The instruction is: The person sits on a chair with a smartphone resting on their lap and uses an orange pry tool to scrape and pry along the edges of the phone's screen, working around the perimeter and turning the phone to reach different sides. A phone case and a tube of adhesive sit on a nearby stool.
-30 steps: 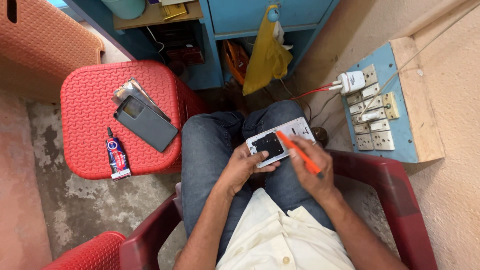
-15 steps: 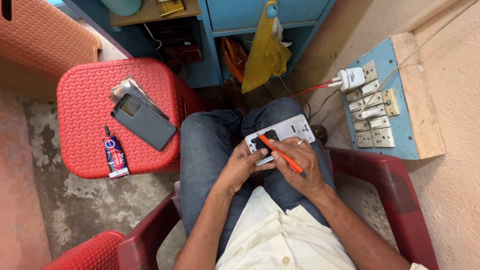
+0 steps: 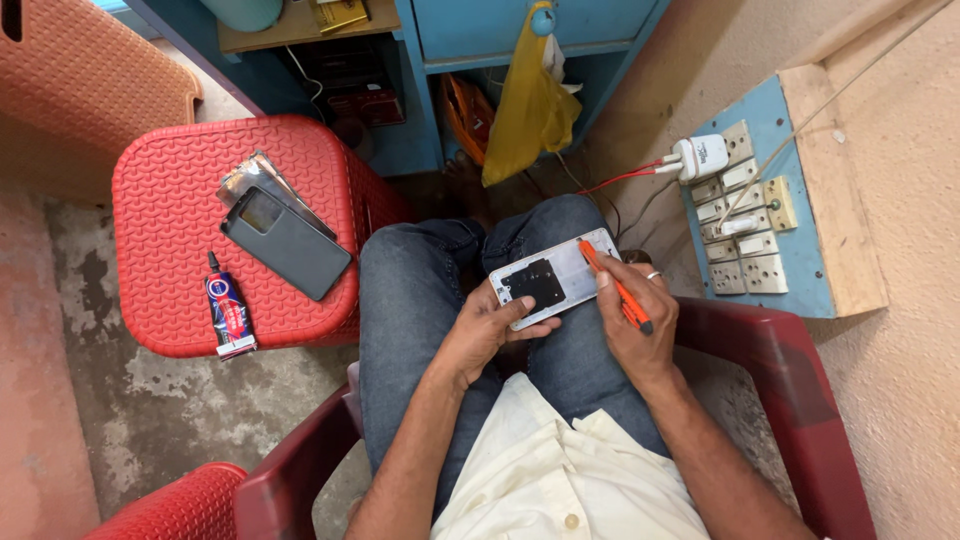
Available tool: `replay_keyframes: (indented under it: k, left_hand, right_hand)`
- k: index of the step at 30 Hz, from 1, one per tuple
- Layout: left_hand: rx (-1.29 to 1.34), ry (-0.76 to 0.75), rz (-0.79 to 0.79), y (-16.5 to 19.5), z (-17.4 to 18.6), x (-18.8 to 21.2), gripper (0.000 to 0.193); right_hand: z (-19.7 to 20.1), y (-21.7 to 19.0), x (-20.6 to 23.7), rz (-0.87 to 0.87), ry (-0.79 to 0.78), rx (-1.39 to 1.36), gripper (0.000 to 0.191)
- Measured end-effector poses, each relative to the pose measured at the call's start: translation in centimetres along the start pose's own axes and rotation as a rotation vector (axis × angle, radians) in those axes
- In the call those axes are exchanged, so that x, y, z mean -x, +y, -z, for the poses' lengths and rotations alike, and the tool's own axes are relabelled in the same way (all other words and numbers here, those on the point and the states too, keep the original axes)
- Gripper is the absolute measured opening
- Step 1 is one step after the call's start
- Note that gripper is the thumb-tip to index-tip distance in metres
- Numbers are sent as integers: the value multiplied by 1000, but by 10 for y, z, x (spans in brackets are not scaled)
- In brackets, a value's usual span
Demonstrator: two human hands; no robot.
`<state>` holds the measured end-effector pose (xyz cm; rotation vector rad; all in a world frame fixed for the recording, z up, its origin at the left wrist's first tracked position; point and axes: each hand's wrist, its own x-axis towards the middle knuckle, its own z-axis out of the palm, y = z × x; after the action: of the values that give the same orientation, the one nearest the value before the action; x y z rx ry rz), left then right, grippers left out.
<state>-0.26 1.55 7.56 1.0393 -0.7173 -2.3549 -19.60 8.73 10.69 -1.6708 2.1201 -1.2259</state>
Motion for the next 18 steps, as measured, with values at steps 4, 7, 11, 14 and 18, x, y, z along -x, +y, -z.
replay_keyframes:
  k: [4,7,11,14,18]
  left_hand:
    - [-53,42,-24,-2,4,-1,34]
    - [-68,54,-39,-6,7,-4,35]
    - [-65,58,-42,-11,10,-7,33]
    - [-68,58,-36,-11,10,-7,33]
    - [-93,58,-34,-10,9,-5,34]
  right_hand:
    - [3,3,-3,-113,45,-47,22]
    - [4,6,-2,-231,58,-124,21]
    - [5,10,0,-137,50,-131,23]
    - [4,11,1,-113,46,-122,25]
    - [3,12,0,-141,40,-112,26]
